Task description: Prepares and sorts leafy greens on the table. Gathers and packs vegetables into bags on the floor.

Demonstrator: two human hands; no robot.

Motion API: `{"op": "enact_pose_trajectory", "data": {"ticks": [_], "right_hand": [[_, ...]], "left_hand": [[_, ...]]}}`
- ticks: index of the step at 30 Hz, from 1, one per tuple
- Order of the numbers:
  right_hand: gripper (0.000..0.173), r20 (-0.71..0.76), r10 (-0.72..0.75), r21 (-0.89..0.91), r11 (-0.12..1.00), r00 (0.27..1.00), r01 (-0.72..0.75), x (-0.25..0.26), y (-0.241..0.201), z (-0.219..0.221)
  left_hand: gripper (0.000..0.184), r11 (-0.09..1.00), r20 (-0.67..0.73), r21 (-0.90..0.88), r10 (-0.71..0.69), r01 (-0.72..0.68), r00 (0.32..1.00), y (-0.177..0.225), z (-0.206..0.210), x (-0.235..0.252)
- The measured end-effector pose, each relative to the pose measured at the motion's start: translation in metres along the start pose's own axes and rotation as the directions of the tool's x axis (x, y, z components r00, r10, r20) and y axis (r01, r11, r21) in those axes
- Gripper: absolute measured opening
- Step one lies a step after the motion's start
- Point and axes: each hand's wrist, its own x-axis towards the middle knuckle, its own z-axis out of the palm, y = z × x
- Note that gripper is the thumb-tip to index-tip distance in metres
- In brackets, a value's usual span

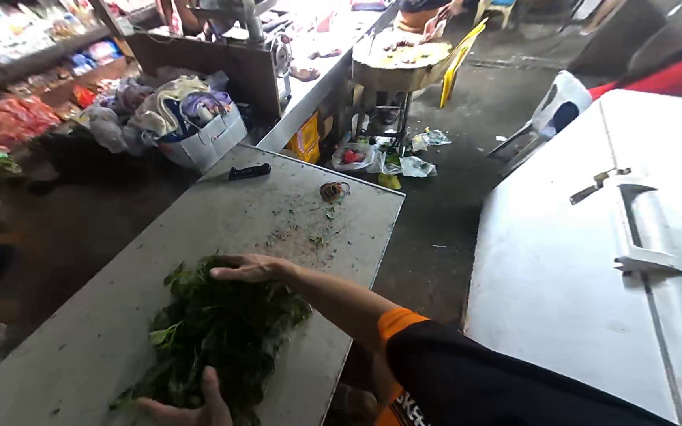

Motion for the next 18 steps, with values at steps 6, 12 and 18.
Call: {"op": "enact_pose_trajectory", "data": {"ticks": [6,12,18], "right_hand": [[0.065,0.117,0.066,-0.258,0.965,0.991,-0.034,0.000,-0.011,0.039],[0.049,-0.092,0.042,0.057,0.998,0.995,-0.036,-0.043,-0.004,0.082],[0.055,-0.143,0.008,0.485,0.872,0.990,0.063,-0.062,-0.018,0.056]], "left_hand": [[0.084,0.925,0.024,-0.366,-0.098,0.100,0.995,0.054,0.053,0.033],[0.074,0.818,-0.057,-0.561,-0.189,0.125,0.980,0.039,0.107,0.039],[0.081,0.815,-0.172,-0.572,-0.233,0.096,0.957,0.103,0.105,0.032]]}}
